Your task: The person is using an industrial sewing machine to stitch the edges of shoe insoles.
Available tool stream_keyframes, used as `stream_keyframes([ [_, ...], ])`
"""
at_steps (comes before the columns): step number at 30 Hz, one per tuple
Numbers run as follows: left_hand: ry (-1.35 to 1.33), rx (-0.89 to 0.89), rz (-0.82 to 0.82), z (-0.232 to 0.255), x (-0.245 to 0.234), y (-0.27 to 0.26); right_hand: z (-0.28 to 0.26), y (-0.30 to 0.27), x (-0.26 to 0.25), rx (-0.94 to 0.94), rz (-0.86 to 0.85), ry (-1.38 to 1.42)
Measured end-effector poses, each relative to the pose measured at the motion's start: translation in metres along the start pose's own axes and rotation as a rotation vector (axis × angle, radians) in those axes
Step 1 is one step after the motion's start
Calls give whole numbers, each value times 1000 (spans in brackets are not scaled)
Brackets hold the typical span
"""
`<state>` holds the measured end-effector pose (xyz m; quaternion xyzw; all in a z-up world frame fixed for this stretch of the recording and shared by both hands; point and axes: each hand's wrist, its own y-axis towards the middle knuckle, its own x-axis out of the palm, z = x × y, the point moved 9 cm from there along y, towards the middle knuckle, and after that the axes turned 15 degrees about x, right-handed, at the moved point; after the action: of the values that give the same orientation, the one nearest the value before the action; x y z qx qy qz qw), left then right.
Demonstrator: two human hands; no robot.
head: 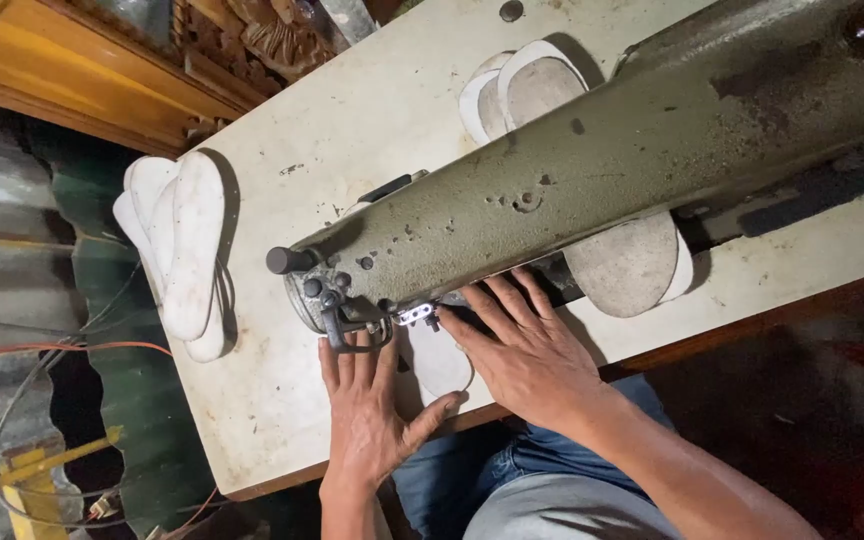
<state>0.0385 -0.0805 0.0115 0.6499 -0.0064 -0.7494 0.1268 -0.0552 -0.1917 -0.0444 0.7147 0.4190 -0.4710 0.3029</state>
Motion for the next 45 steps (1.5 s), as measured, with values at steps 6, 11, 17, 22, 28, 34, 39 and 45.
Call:
stream_keyframes([
  [6,-3,12,-84,-7,6,2,1,-1,3,3,-10,-19],
  [11,-8,17,-82,-15,8,2,0,0,1,10,-8,-16],
  [17,-30,37,-42,-18,3,8,3,-1,13,24,-92,1],
  [22,-31,109,26,-16,-10,15,1,0,12,18,-115,7],
  [28,-23,98,-7,-22,6,6,-2,6,-10,20,-6,-9],
  [34,135,104,36,-21,10,4,-3,5,-11,28,-154,76],
  [39,108,49,-12,-25,13,6,-6,4,-13,19,-117,60],
  [45,12,75,3,-26,3,14,-4,4,-6,43,-139,28],
])
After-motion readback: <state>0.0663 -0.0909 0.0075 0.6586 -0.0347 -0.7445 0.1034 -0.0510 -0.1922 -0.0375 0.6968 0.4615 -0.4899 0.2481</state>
